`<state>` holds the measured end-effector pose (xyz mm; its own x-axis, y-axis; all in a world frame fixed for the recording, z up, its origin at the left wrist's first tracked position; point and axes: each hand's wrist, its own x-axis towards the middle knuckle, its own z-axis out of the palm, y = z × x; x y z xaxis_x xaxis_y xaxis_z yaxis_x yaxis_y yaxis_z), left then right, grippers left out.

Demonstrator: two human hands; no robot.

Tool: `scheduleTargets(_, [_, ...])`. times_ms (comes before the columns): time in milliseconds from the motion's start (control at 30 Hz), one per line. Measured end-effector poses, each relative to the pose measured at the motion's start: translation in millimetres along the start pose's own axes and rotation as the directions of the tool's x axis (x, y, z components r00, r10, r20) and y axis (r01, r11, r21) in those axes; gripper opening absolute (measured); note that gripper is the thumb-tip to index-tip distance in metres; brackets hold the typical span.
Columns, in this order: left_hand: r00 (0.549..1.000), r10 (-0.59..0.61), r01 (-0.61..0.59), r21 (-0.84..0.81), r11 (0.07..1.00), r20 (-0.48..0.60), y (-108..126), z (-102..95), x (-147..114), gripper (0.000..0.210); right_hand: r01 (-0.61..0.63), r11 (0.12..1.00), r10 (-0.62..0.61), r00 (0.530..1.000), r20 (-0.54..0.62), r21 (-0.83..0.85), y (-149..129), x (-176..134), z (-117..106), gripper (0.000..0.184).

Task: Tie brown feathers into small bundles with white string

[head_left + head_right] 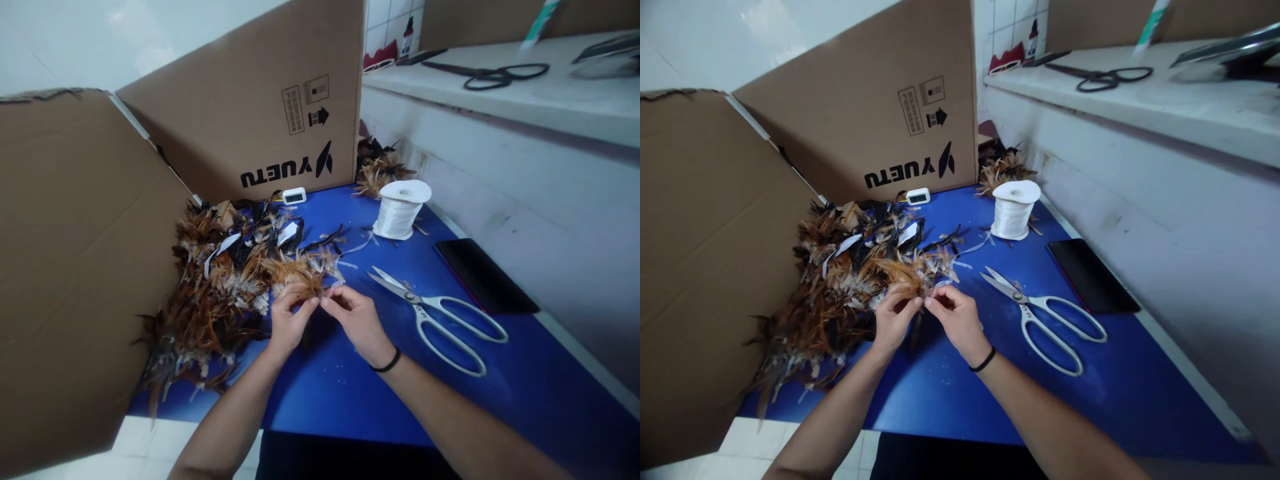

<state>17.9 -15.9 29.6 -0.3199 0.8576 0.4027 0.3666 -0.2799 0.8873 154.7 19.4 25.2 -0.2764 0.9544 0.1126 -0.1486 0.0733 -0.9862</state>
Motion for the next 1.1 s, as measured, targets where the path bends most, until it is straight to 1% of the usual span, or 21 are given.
scheduleTargets(67, [1.000,-0.007,0.007,-0.009,1.000,0.029,0,1.5,0,0.023,-0.021,0.999,0.022,1.000,-0.005,0.045,0,1,-1,0.016])
scheduleTargets(100, [0.998,-0.018,0.018,0.001,1.000,0.057,0,2.5,0,0.023,-0.028,0.998,0.029,1.000,-0.007,0.064,0,2,-1,0.015])
scheduleTargets(167, [0.993,-0.024,0.019,0.048,0.999,0.112,0,4.2,0,0.016,-0.032,0.995,0.033,0.999,-0.004,0.099,-1,3,-2,0.014])
scheduleTargets(233, [0.989,-0.018,0.005,0.092,0.996,0.149,0,5.0,0,0.021,-0.037,0.990,0.036,0.999,0.009,0.140,-3,3,-2,0.014])
scheduleTargets(300, [0.985,-0.036,0.022,0.085,0.996,0.167,1,5.2,0,0.023,-0.041,0.983,0.037,0.999,0.025,0.180,-5,4,-2,0.014])
scheduleTargets(400, [0.986,-0.058,0.053,0.035,0.998,0.158,2,4.6,1,0.020,-0.053,0.975,0.047,0.998,0.034,0.216,-6,4,-2,0.015])
scheduleTargets(533, [0.994,0.037,-0.044,0.062,0.997,0.102,7,3.1,3,0.021,-0.073,0.965,0.065,0.997,0.041,0.250,-6,3,0,0.018])
scheduleTargets(567, [0.995,0.041,-0.047,0.070,0.996,0.090,8,2.6,3,0.021,-0.080,0.964,0.071,0.996,0.047,0.254,-6,4,0,0.019])
scheduleTargets(600, [0.996,0.020,-0.026,0.063,0.998,0.084,8,2.0,3,0.021,-0.090,0.964,0.078,0.995,0.055,0.249,-6,4,-1,0.020])
scheduleTargets(700, [0.991,-0.110,0.112,-0.024,0.993,0.073,10,-2.2,0,0.020,-0.132,0.975,0.120,0.990,0.079,0.180,-10,10,-8,0.026])
scheduleTargets(767, [0.988,-0.150,0.153,-0.074,0.985,0.045,13,-8.3,-1,0.022,-0.129,0.990,0.124,0.989,0.082,0.059,-16,15,-20,0.030])
scheduleTargets(800, [0.989,-0.146,0.148,-0.082,0.986,0.024,15,-12.7,-1,0.022,-0.091,0.995,0.094,0.993,0.071,-0.042,-20,16,-28,0.030])
scheduleTargets(833, [0.991,-0.137,0.137,-0.078,0.987,0.006,18,-18.0,0,0.022,-0.008,0.983,0.024,0.996,0.084,-0.181,-25,17,-38,0.027])
scheduleTargets(867, [0.992,-0.129,0.128,-0.069,0.989,-0.012,21,-24.1,0,0.022,0.100,0.933,-0.073,0.993,0.089,-0.346,-30,16,-49,0.023])
scheduleTargets(900, [0.992,-0.124,0.122,-0.062,0.991,-0.030,24,-30.8,1,0.021,0.197,0.824,-0.172,0.980,0.097,-0.531,-33,13,-60,0.020])
scheduleTargets(933, [0.991,-0.122,0.120,-0.056,0.991,-0.047,27,-37.9,2,0.021,0.259,0.663,-0.237,0.963,0.131,-0.703,-35,9,-72,0.020])
scheduleTargets(967, [0.990,-0.124,0.121,-0.050,0.991,-0.060,29,-45.0,3,0.020,0.278,0.488,-0.269,0.950,0.160,-0.827,-36,4,-84,0.020])
scheduleTargets(1000, [0.989,-0.128,0.125,-0.044,0.991,-0.070,31,-52.0,4,0.020,0.270,0.326,-0.262,0.947,0.188,-0.906,-34,-2,-96,0.021])
scheduleTargets(1033, [0.988,-0.134,0.132,-0.040,0.990,-0.076,32,-58.6,5,0.020,0.257,0.185,-0.230,0.950,0.213,-0.948,-30,-9,-108,0.022])
scheduleTargets(1067, [0.987,-0.142,0.139,-0.037,0.990,-0.078,33,-64.5,5,0.020,0.259,0.075,-0.189,0.952,0.241,-0.963,-25,-15,-118,0.022])
scheduleTargets(1100, [0.985,-0.152,0.150,-0.032,0.988,-0.077,32,-69.8,5,0.020,0.246,-0.007,-0.155,0.957,0.244,-0.969,-18,-21,-127,0.024])
